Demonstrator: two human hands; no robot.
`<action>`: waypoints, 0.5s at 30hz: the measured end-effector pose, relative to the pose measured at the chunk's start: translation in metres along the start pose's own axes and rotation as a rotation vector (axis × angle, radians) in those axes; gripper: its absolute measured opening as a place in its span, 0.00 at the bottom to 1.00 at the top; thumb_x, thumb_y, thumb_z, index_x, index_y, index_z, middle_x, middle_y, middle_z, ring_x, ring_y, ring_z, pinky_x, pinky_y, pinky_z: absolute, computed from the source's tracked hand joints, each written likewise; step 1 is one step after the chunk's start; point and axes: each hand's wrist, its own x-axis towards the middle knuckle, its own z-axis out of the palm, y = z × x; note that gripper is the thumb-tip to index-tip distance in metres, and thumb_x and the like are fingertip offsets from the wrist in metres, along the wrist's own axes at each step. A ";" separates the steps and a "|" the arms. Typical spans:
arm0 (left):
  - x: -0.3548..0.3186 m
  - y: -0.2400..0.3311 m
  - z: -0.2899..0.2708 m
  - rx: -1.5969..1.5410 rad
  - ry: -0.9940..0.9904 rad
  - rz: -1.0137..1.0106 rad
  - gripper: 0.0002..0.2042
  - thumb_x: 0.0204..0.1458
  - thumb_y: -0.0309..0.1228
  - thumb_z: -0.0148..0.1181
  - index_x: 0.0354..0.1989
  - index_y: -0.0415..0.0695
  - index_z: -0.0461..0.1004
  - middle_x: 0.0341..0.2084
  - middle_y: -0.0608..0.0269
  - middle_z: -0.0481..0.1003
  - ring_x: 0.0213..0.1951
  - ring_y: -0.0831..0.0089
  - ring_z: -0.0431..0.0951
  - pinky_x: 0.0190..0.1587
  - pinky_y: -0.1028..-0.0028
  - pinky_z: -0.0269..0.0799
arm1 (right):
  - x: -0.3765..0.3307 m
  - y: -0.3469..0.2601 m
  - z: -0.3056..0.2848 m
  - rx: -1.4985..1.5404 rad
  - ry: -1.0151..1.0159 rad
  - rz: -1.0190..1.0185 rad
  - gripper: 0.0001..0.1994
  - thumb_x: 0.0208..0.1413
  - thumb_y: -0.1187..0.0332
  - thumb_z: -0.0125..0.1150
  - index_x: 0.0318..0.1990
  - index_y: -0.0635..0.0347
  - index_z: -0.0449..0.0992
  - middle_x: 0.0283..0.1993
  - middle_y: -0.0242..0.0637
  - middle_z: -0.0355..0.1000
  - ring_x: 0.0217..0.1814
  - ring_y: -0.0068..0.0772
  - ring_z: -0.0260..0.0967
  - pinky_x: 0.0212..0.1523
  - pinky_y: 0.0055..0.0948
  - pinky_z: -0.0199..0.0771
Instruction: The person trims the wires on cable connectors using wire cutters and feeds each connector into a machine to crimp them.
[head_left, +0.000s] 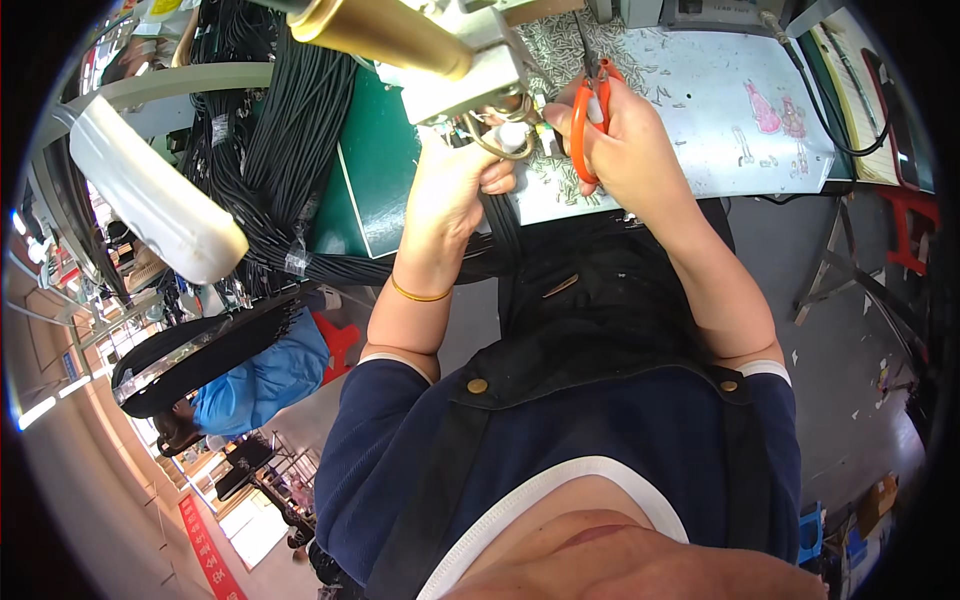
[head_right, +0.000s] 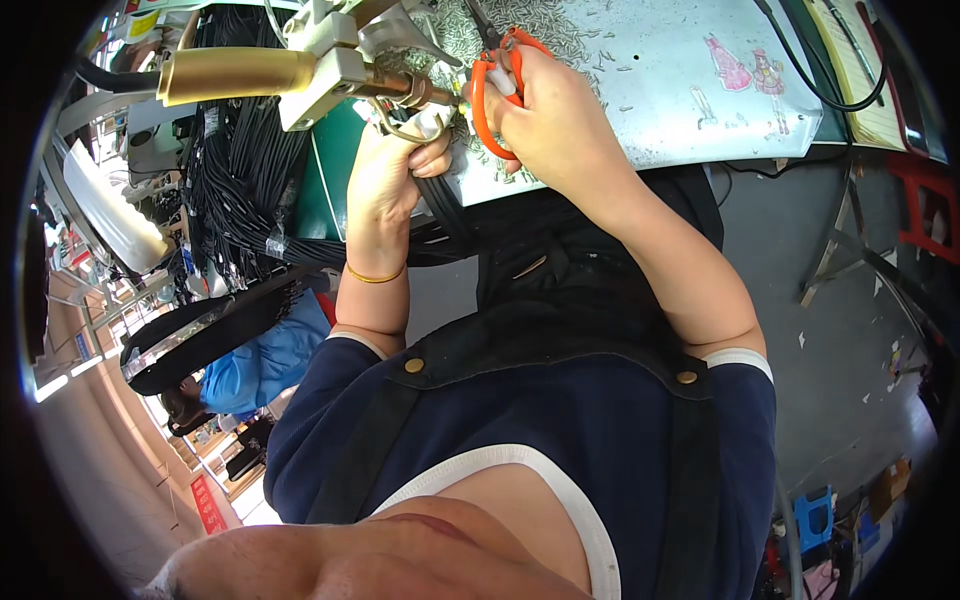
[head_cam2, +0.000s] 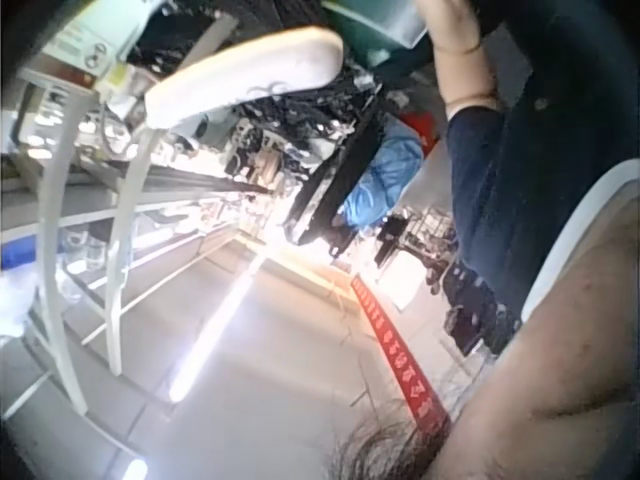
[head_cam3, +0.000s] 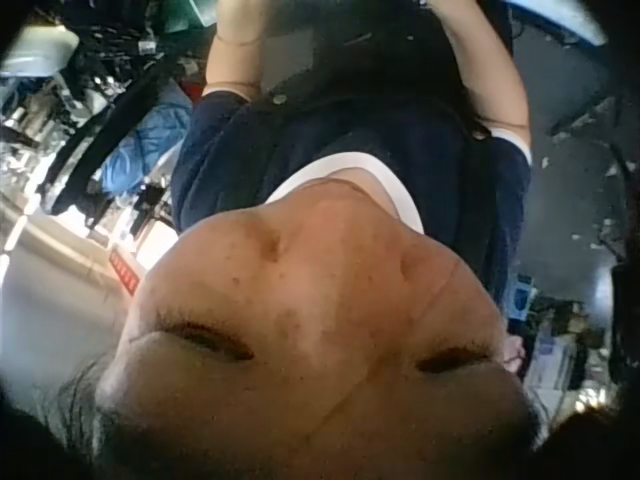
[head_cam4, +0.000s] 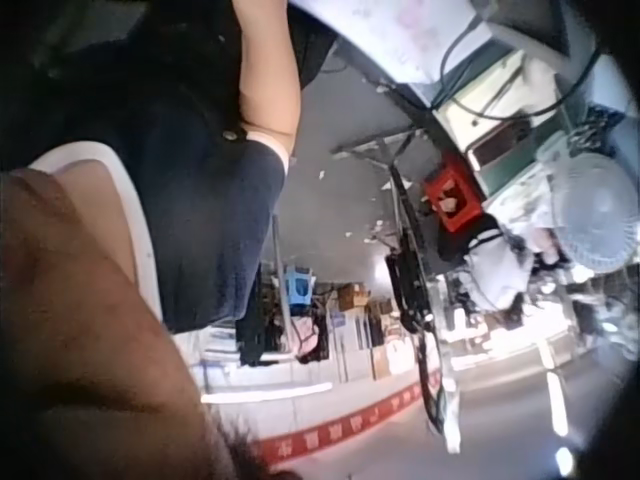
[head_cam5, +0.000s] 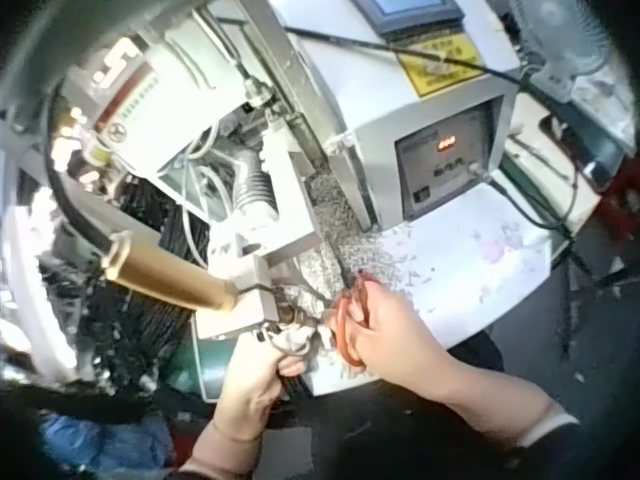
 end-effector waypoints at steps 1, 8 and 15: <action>0.000 0.000 0.000 -0.001 0.000 -0.001 0.06 0.45 0.19 0.56 0.30 0.39 0.66 0.17 0.68 0.64 0.13 0.86 0.55 0.14 0.85 0.50 | 0.000 -0.001 0.000 -0.002 -0.015 0.002 0.08 0.53 0.68 0.54 0.33 0.65 0.67 0.16 0.27 0.60 0.11 0.15 0.56 0.11 0.17 0.58; 0.000 0.003 0.004 0.004 -0.007 -0.009 0.05 0.45 0.19 0.55 0.31 0.37 0.68 0.16 0.68 0.64 0.13 0.85 0.55 0.15 0.85 0.49 | 0.000 -0.002 0.000 -0.004 -0.020 0.003 0.07 0.53 0.68 0.53 0.31 0.64 0.67 0.16 0.27 0.59 0.11 0.16 0.56 0.11 0.16 0.57; -0.020 -0.002 -0.002 -0.098 -0.135 -0.015 0.06 0.46 0.23 0.57 0.32 0.35 0.70 0.19 0.63 0.67 0.18 0.79 0.63 0.19 0.81 0.59 | -0.023 -0.012 -0.002 0.141 -0.092 0.042 0.07 0.52 0.68 0.55 0.31 0.62 0.66 0.17 0.27 0.59 0.10 0.14 0.54 0.11 0.16 0.56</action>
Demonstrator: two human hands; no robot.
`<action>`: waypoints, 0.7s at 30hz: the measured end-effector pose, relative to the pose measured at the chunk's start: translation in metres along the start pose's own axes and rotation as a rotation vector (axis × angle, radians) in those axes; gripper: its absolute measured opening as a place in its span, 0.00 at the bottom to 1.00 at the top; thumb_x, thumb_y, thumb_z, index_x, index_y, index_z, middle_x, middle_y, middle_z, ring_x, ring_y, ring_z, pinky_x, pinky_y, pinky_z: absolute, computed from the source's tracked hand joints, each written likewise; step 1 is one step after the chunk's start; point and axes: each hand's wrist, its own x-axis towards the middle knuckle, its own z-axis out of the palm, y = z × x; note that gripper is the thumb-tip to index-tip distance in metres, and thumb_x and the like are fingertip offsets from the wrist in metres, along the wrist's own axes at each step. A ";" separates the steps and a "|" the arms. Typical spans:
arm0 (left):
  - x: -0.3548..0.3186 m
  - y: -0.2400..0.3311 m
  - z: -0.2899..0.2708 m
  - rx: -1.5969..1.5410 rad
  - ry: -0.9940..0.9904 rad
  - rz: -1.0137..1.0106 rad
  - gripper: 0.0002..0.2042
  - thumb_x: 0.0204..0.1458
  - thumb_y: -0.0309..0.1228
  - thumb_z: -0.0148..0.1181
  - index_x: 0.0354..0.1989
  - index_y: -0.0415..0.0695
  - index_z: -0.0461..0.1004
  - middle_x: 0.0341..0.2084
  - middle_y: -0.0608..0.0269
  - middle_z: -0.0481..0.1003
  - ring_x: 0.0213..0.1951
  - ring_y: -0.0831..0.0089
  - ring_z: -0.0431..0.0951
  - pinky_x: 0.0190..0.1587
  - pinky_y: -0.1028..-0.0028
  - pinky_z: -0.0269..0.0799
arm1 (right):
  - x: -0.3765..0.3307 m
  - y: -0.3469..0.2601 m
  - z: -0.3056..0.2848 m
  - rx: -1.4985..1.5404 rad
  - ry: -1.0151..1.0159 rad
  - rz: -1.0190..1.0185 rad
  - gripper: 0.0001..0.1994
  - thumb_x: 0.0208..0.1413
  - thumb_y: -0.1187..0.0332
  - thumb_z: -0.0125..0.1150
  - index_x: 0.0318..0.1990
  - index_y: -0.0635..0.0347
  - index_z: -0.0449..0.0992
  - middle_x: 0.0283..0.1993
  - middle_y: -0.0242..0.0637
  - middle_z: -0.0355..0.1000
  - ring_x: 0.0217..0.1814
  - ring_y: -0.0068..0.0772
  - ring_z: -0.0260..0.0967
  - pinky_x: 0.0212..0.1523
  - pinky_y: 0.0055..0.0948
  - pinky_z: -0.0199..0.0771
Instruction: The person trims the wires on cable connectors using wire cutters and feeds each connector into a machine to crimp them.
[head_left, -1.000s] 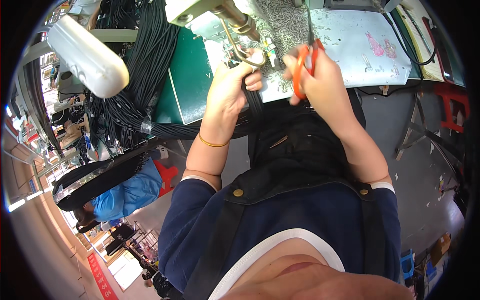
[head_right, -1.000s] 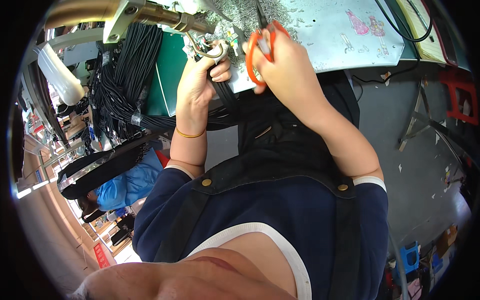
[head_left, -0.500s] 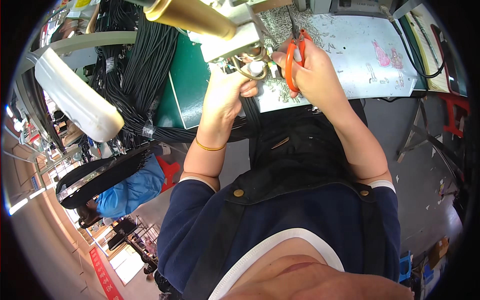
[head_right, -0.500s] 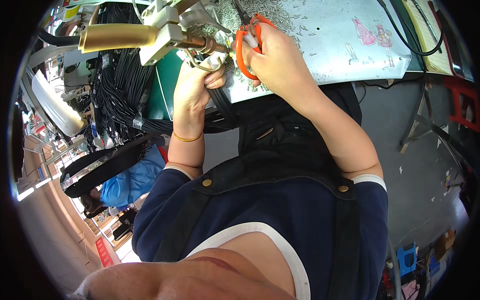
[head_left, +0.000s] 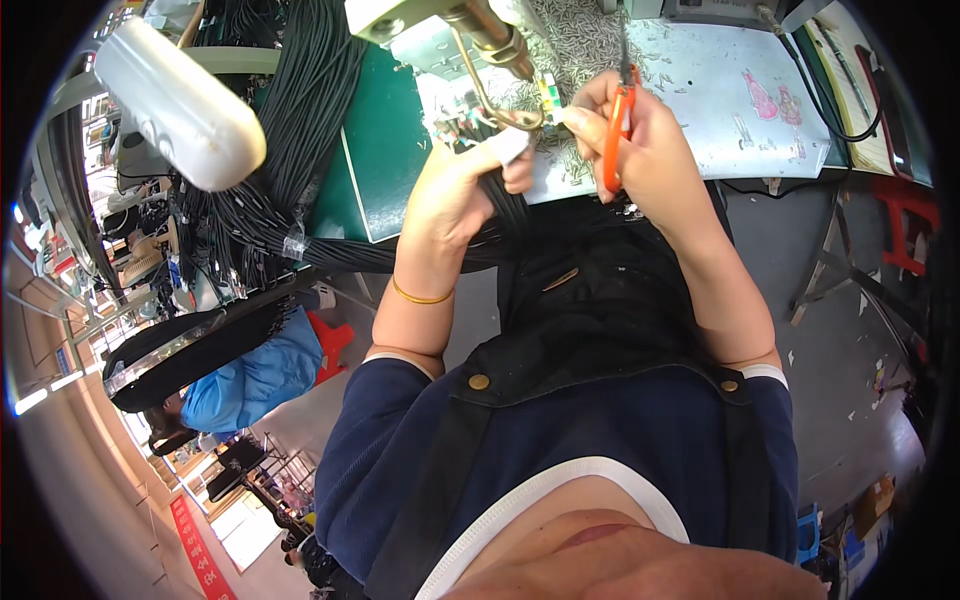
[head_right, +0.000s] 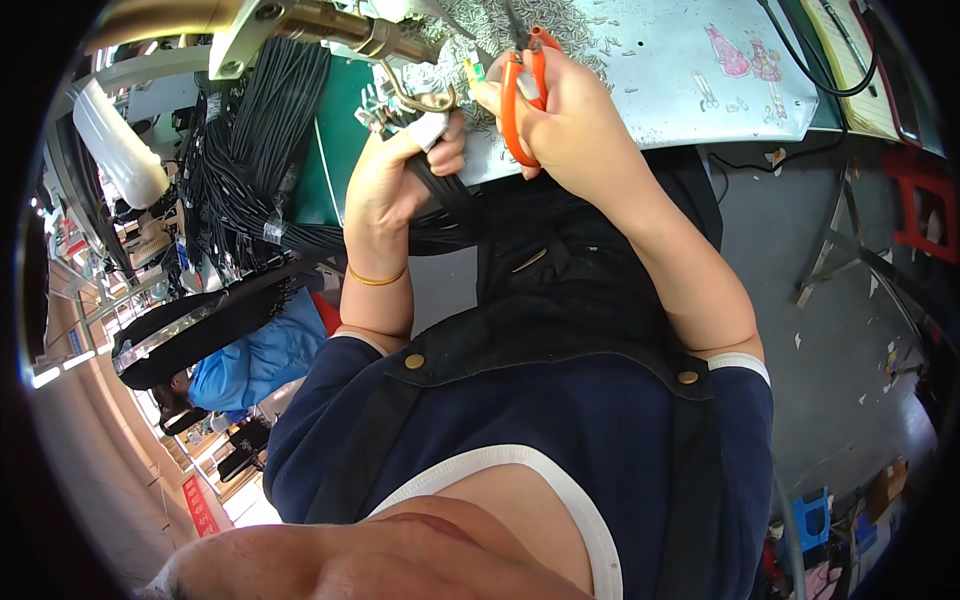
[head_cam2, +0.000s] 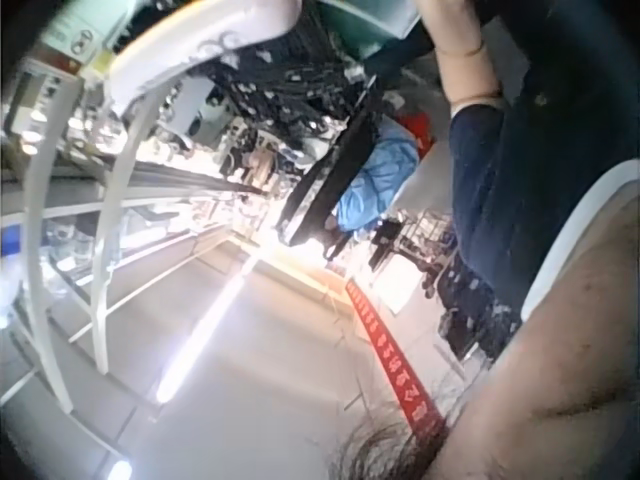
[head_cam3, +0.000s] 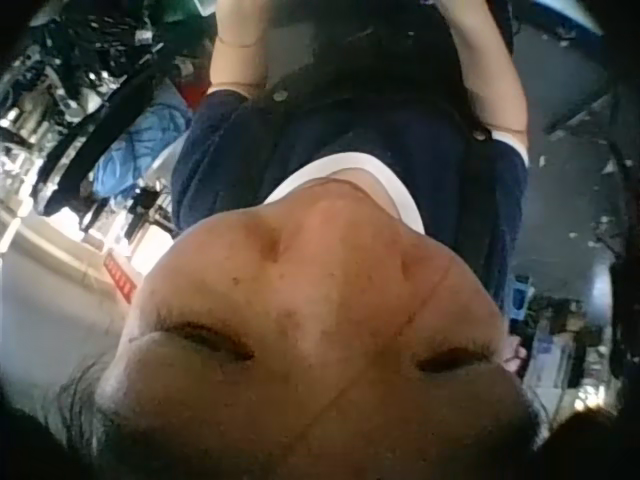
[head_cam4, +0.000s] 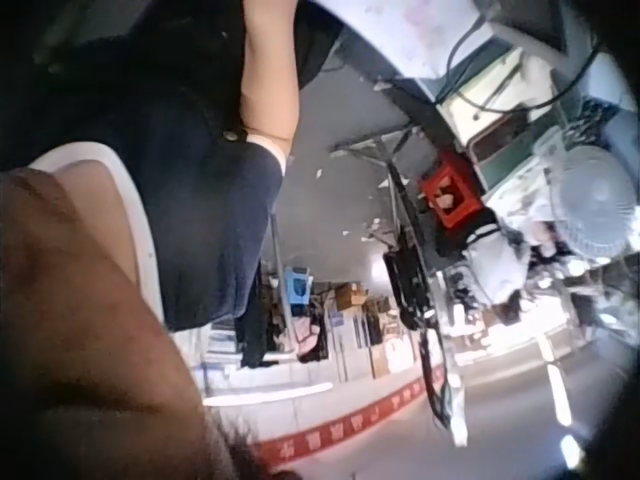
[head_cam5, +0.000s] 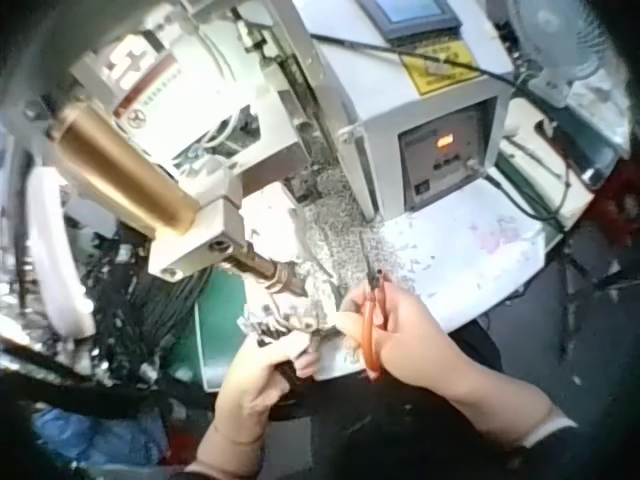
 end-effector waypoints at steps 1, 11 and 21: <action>-0.005 -0.001 0.003 0.007 0.028 -0.022 0.07 0.47 0.25 0.56 0.33 0.35 0.71 0.20 0.62 0.69 0.21 0.77 0.67 0.22 0.78 0.64 | -0.004 -0.002 0.000 0.057 -0.009 0.019 0.07 0.51 0.69 0.56 0.31 0.62 0.66 0.18 0.27 0.59 0.10 0.14 0.54 0.11 0.16 0.56; -0.045 -0.021 0.020 0.409 0.052 0.168 0.12 0.53 0.28 0.49 0.41 0.34 0.71 0.28 0.59 0.73 0.32 0.74 0.73 0.38 0.76 0.69 | -0.022 -0.008 -0.020 -1.469 0.435 -0.447 0.10 0.38 0.72 0.59 0.32 0.53 0.72 0.23 0.34 0.70 0.23 0.38 0.68 0.21 0.32 0.66; -0.050 -0.027 0.015 0.158 0.091 0.130 0.12 0.48 0.24 0.55 0.40 0.31 0.70 0.27 0.56 0.73 0.32 0.68 0.75 0.37 0.71 0.70 | -0.002 -0.023 -0.017 -1.672 0.380 -0.527 0.10 0.40 0.70 0.58 0.34 0.52 0.72 0.22 0.33 0.70 0.21 0.37 0.69 0.20 0.32 0.67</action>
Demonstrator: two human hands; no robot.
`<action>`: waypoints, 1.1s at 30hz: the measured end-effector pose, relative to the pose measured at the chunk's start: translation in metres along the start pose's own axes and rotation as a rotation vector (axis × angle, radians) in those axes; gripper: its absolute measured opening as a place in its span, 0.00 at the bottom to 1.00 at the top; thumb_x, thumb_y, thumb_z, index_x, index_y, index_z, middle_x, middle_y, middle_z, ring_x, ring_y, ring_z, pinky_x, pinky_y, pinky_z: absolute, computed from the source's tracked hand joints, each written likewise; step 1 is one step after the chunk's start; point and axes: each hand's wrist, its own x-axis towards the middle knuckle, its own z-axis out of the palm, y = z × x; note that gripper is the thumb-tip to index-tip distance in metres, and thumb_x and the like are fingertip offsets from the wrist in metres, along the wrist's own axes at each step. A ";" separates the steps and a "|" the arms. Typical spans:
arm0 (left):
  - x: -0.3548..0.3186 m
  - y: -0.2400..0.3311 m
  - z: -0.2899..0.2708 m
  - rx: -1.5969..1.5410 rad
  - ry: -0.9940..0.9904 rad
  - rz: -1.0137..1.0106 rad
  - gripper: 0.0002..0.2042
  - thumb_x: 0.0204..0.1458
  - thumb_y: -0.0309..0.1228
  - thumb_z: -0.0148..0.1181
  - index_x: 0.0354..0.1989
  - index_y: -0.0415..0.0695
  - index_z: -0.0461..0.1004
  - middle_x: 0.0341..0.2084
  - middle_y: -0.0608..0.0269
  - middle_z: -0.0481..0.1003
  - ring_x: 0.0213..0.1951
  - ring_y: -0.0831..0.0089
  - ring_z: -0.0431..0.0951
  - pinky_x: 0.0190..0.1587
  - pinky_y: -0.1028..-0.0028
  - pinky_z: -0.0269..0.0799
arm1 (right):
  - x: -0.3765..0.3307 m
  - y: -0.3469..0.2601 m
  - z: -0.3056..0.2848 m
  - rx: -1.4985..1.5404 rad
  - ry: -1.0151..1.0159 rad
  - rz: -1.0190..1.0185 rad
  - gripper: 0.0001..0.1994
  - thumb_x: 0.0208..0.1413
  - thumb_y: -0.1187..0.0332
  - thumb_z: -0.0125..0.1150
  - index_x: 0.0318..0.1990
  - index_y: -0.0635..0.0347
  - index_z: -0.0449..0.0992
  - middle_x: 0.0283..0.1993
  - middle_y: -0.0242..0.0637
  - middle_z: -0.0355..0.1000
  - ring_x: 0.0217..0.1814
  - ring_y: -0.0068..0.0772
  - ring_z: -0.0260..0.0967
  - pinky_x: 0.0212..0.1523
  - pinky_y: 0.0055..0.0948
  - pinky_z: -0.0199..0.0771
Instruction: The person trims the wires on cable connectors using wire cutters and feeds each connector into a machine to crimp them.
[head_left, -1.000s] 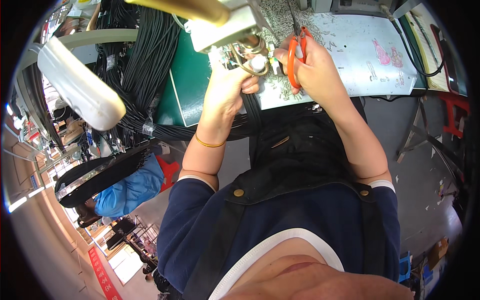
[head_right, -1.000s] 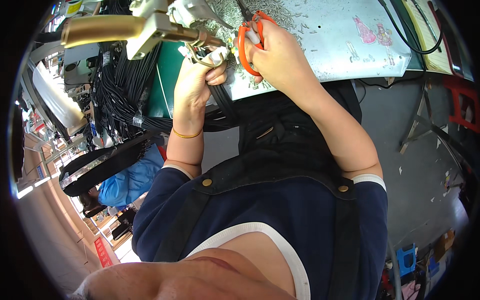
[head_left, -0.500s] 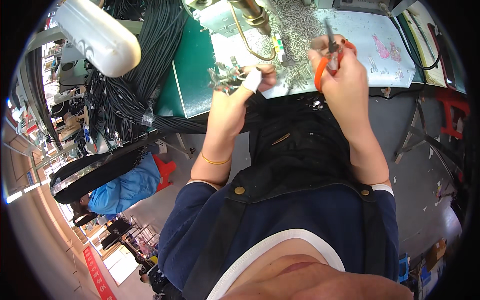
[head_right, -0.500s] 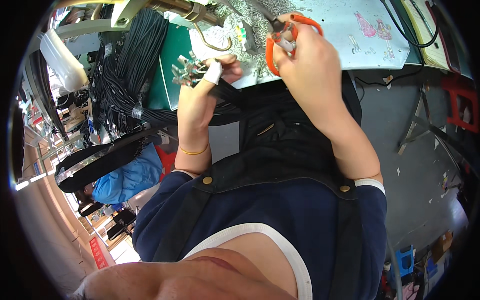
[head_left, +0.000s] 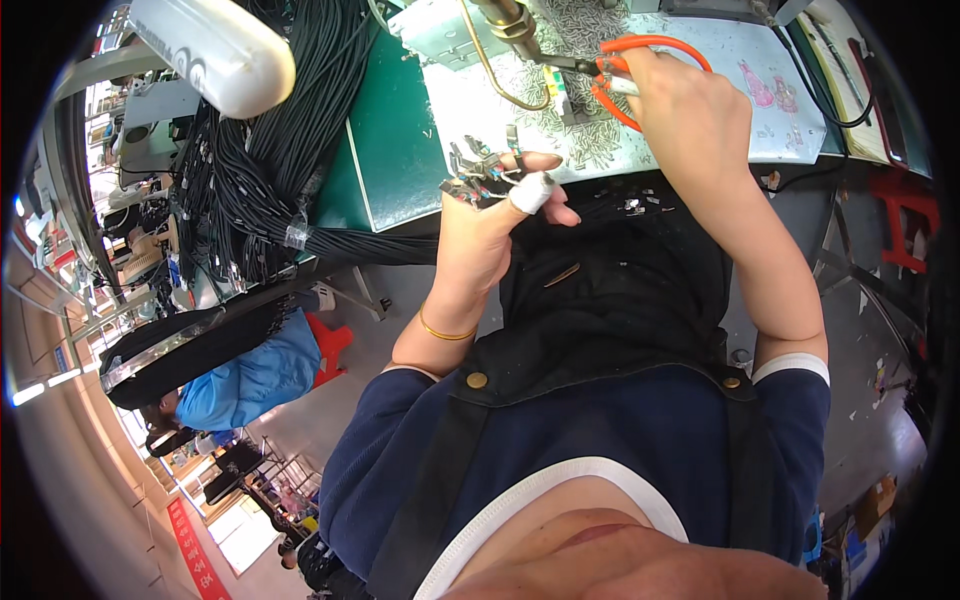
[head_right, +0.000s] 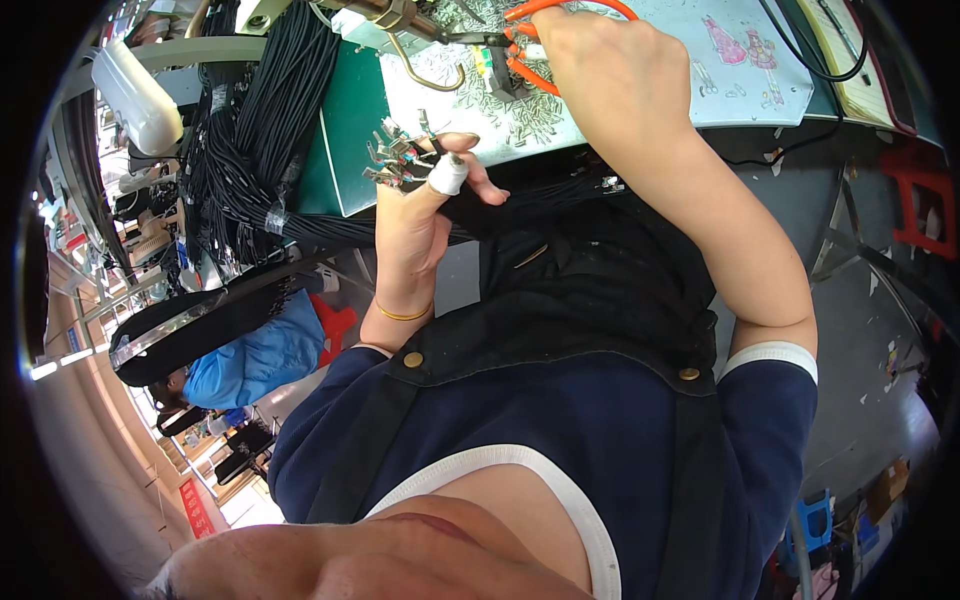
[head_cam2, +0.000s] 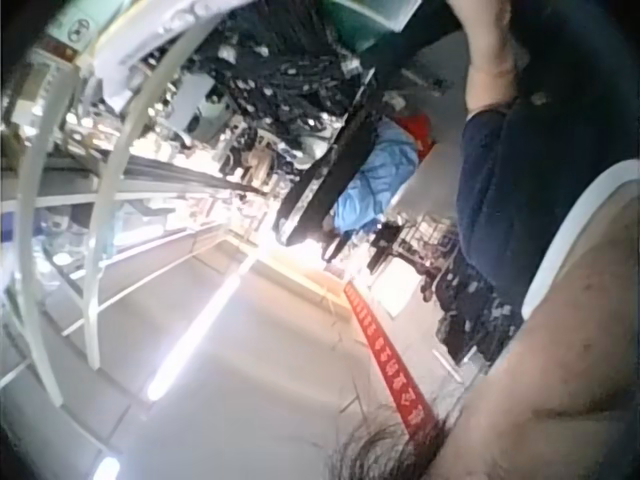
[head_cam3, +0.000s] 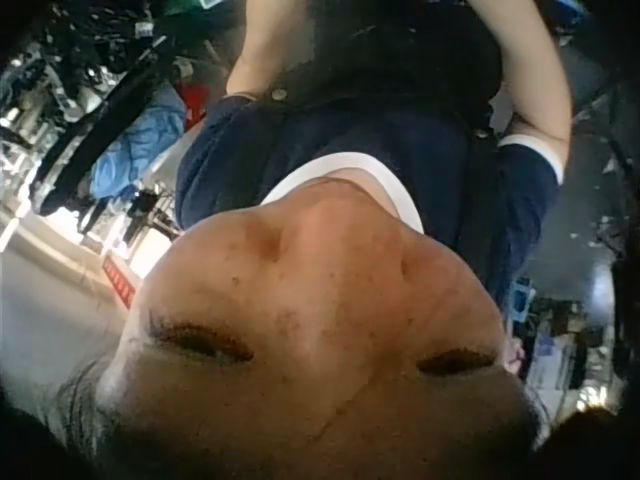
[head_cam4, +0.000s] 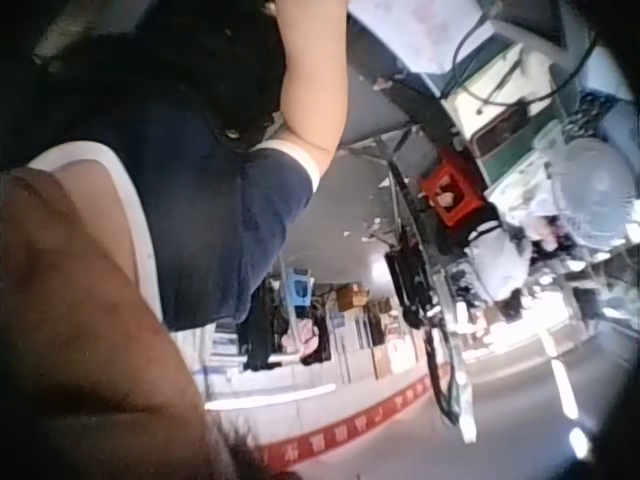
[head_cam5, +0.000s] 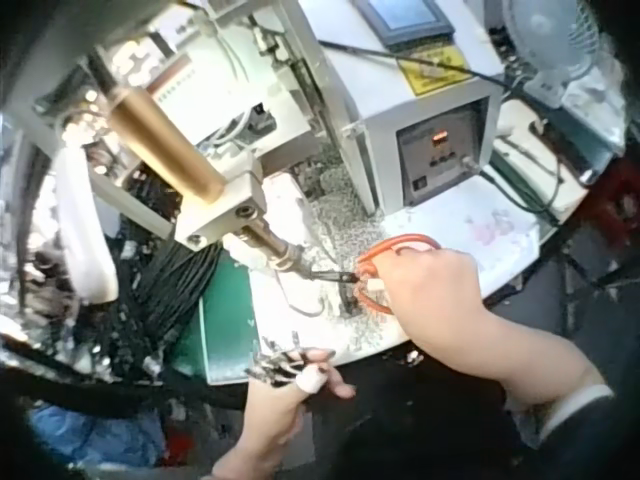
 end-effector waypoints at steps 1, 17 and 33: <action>0.000 0.000 0.002 0.000 -0.002 0.000 0.12 0.48 0.24 0.55 0.40 0.31 0.70 0.27 0.56 0.73 0.32 0.68 0.75 0.37 0.71 0.70 | 0.001 0.002 0.000 -0.001 0.000 0.001 0.10 0.40 0.70 0.58 0.34 0.52 0.72 0.22 0.33 0.70 0.21 0.37 0.69 0.20 0.32 0.67; 0.005 0.003 0.010 0.060 -0.030 0.074 0.09 0.51 0.26 0.51 0.37 0.33 0.71 0.19 0.57 0.72 0.17 0.77 0.66 0.21 0.82 0.60 | -0.080 -0.022 -0.003 1.953 -0.987 0.937 0.11 0.55 0.63 0.52 0.26 0.61 0.64 0.14 0.30 0.61 0.11 0.17 0.59 0.12 0.17 0.59; -0.003 0.000 0.015 0.872 -0.025 0.567 0.11 0.39 0.14 0.57 0.33 0.39 0.74 0.27 0.64 0.73 0.29 0.78 0.72 0.32 0.79 0.67 | -0.036 -0.021 -0.002 1.770 -0.785 0.650 0.17 0.52 0.60 0.51 0.18 0.62 0.66 0.10 0.32 0.62 0.07 0.20 0.59 0.06 0.16 0.54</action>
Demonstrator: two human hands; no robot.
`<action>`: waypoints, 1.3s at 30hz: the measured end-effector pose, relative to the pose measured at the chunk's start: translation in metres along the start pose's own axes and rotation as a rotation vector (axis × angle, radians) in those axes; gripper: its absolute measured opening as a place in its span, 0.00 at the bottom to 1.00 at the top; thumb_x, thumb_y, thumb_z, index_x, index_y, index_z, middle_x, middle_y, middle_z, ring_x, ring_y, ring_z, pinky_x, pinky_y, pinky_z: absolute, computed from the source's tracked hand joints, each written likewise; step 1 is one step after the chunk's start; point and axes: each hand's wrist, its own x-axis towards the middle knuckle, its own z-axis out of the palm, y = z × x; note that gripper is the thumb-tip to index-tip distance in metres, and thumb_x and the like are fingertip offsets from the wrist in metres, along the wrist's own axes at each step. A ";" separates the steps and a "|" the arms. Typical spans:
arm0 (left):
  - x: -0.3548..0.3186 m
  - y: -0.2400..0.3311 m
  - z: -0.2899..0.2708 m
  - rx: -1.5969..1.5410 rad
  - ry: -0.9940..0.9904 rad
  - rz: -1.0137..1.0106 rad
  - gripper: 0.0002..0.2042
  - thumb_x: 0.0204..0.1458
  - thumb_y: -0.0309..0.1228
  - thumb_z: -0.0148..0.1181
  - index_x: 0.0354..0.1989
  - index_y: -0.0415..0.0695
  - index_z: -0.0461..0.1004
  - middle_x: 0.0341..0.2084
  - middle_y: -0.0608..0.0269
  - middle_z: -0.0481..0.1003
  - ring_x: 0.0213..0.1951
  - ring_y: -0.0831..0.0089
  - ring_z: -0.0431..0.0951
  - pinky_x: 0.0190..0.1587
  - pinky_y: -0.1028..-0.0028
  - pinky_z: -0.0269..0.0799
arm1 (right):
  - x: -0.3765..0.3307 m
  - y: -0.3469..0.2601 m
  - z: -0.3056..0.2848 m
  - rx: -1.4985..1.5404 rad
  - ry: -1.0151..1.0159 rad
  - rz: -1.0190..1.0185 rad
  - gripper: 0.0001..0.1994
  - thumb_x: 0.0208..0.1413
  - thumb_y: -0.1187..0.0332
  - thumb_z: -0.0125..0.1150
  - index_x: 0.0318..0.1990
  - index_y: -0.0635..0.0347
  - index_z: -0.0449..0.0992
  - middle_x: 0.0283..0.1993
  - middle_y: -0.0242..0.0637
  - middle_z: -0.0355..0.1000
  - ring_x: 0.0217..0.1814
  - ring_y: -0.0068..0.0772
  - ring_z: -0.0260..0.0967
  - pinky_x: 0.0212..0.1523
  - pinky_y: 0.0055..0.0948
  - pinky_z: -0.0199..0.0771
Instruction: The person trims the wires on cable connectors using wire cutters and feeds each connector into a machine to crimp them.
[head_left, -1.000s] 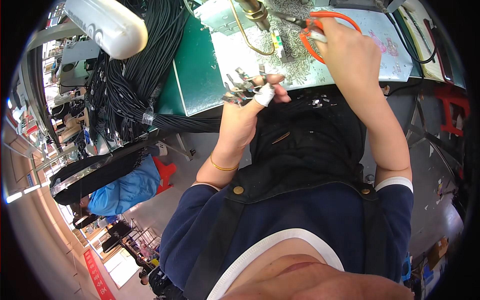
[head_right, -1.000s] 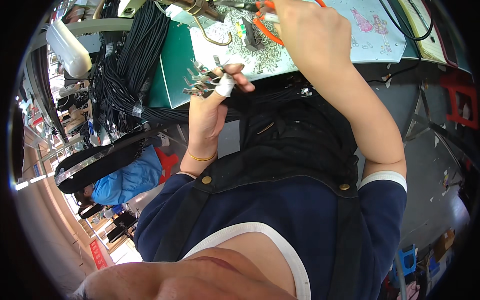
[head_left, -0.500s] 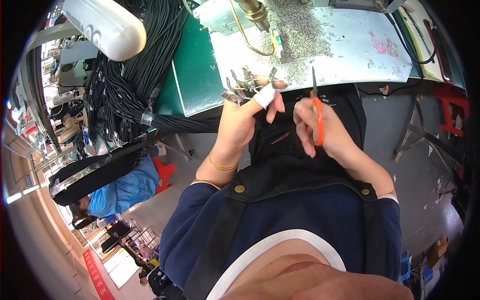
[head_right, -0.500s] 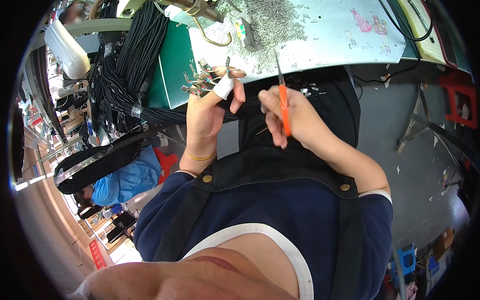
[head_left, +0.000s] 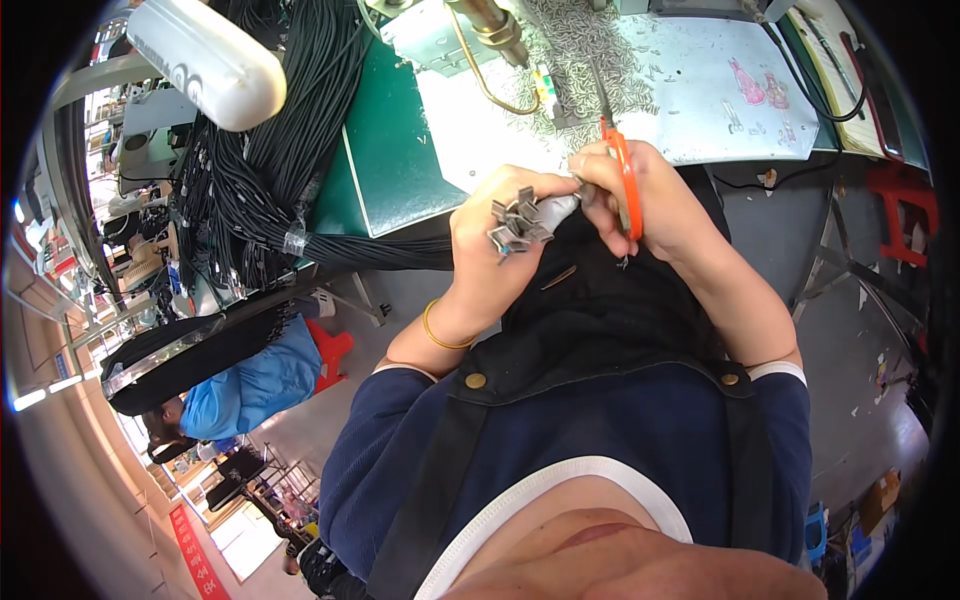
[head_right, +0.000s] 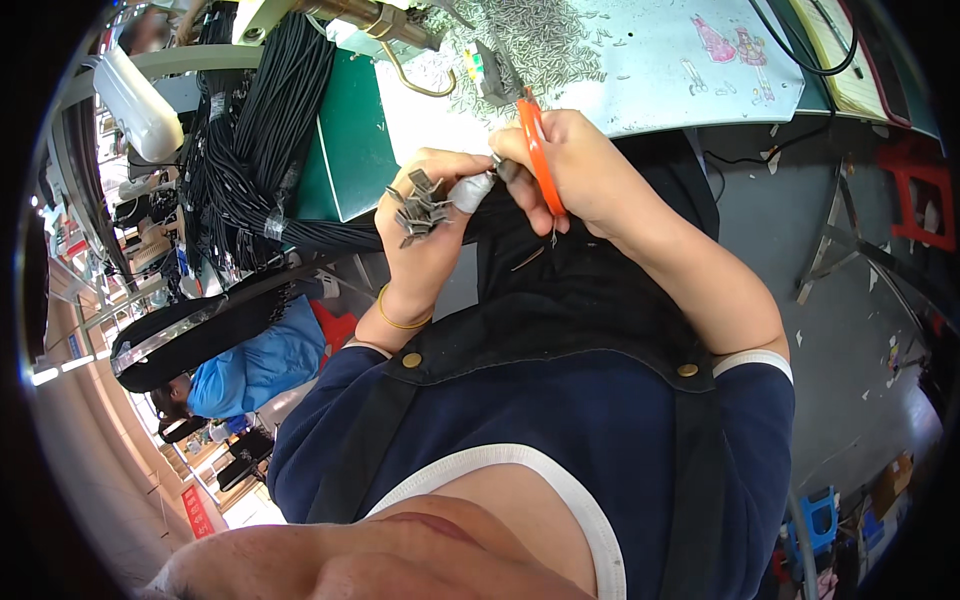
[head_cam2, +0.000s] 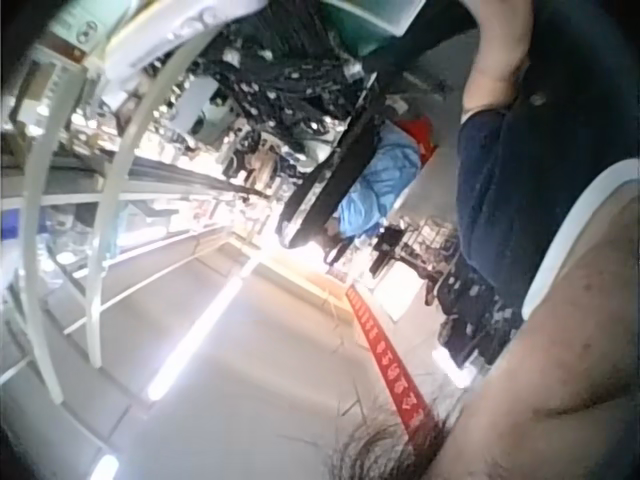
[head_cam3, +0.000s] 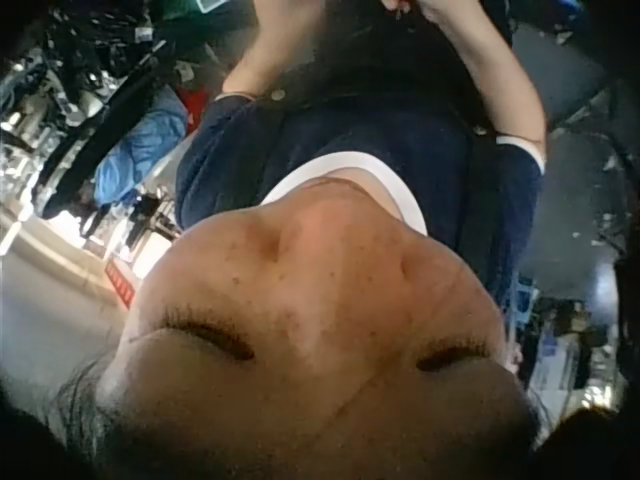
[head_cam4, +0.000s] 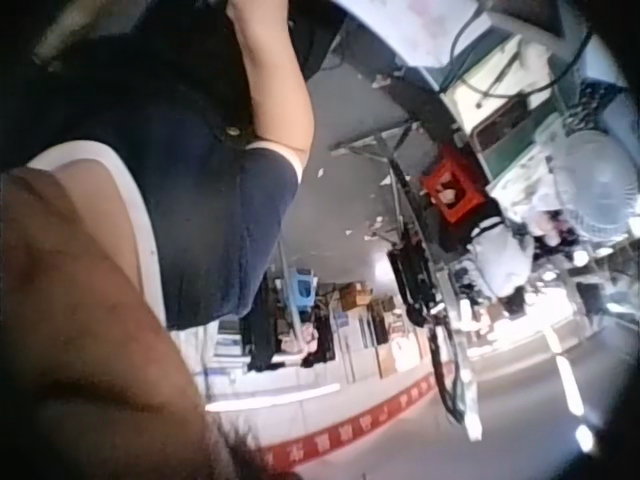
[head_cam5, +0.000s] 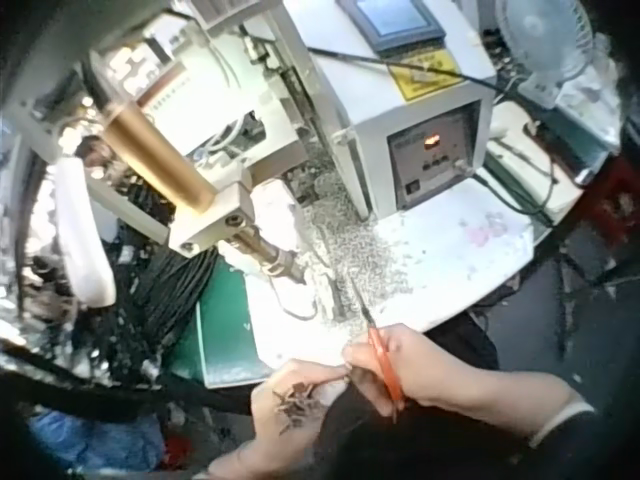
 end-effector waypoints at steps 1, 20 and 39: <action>0.000 -0.003 0.002 0.018 0.032 0.058 0.12 0.37 0.13 0.58 0.32 0.38 0.73 0.26 0.62 0.73 0.30 0.76 0.73 0.33 0.78 0.67 | -0.002 -0.005 0.005 0.021 0.017 0.003 0.18 0.51 0.58 0.53 0.17 0.63 0.66 0.09 0.33 0.61 0.07 0.21 0.59 0.04 0.16 0.51; 0.008 0.003 -0.010 -0.959 -0.032 -0.788 0.07 0.43 0.20 0.58 0.32 0.38 0.70 0.19 0.72 0.68 0.15 0.88 0.60 0.15 0.86 0.52 | 0.003 0.011 -0.003 -1.369 0.394 -1.181 0.09 0.42 0.71 0.59 0.33 0.55 0.71 0.23 0.30 0.70 0.18 0.28 0.67 0.18 0.24 0.65; 0.005 0.000 0.004 -0.526 0.175 -0.460 0.05 0.45 0.20 0.57 0.32 0.35 0.72 0.22 0.72 0.70 0.22 0.87 0.66 0.23 0.87 0.60 | -0.009 0.008 0.021 -0.284 0.260 -0.535 0.05 0.56 0.74 0.47 0.33 0.68 0.66 0.27 0.36 0.68 0.28 0.21 0.69 0.31 0.19 0.68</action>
